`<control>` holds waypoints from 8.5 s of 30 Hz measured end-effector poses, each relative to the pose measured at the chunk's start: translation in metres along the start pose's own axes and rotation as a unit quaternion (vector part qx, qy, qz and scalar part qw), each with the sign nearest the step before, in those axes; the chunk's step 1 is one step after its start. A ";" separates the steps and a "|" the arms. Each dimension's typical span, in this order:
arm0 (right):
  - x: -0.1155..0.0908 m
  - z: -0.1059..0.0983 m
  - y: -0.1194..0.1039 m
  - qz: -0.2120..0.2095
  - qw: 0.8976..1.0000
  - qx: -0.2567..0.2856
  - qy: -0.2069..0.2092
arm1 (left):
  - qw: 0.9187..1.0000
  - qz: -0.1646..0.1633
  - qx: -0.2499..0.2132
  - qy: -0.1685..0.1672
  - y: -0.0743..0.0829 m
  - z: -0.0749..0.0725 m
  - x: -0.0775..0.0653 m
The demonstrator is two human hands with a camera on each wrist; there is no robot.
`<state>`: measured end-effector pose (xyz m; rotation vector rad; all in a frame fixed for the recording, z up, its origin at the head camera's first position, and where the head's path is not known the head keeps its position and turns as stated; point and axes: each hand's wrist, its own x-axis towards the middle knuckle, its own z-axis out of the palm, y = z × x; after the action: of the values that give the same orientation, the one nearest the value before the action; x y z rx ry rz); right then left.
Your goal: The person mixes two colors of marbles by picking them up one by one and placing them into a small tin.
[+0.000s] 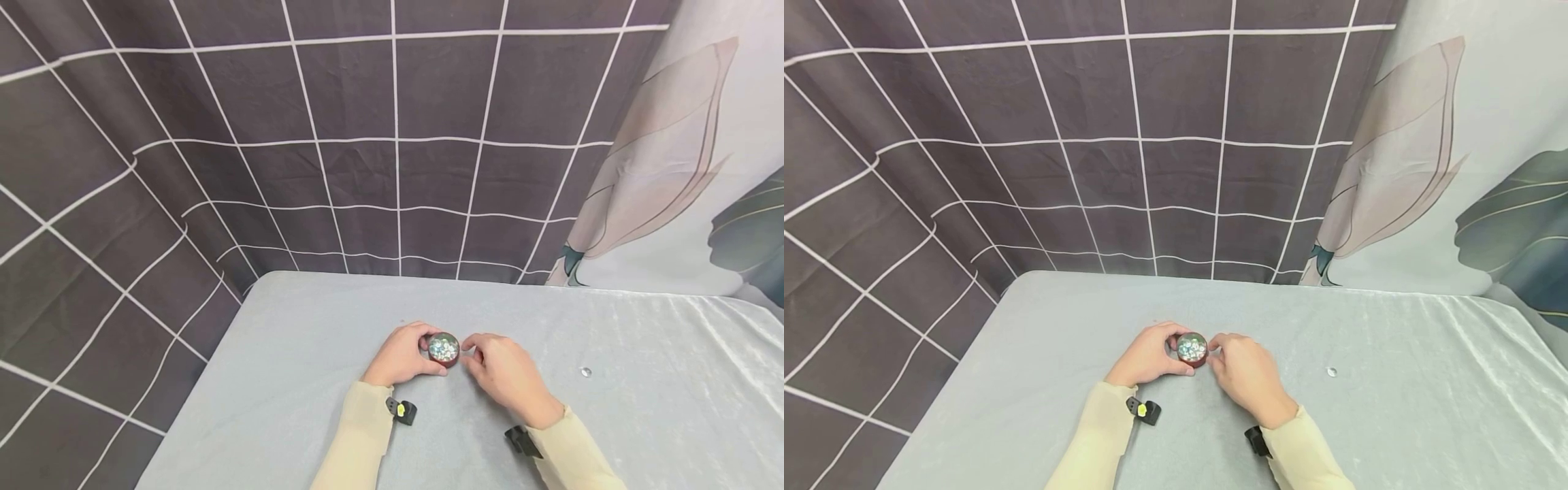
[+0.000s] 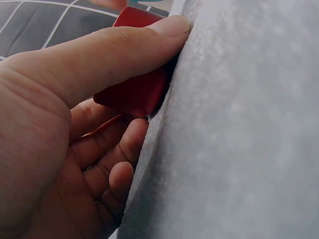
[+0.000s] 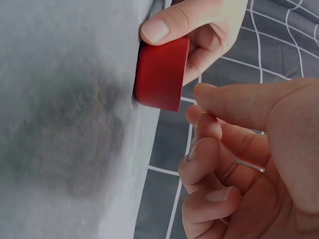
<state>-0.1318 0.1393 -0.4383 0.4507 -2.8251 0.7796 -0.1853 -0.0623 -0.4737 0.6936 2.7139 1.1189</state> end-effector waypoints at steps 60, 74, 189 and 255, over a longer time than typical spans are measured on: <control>-0.051 -0.076 0.107 0.121 0.991 -0.033 -0.048 | 1.000 -0.011 0.004 -0.007 0.001 -0.001 -0.001; -0.054 -0.082 0.128 0.154 0.984 -0.048 -0.077 | 1.000 -0.006 0.013 -0.005 -0.001 0.001 0.001; -0.050 -0.061 0.101 0.102 0.993 -0.032 -0.055 | 1.000 -0.017 0.000 -0.006 -0.001 0.001 0.000; -0.002 -0.013 0.010 0.007 1.000 0.011 -0.026 | 1.000 -0.005 0.012 -0.005 0.001 -0.001 0.000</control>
<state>-0.1322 0.1549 -0.4322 0.4624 -2.8733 0.8142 -0.1850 -0.0624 -0.4722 0.6853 2.7237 1.0795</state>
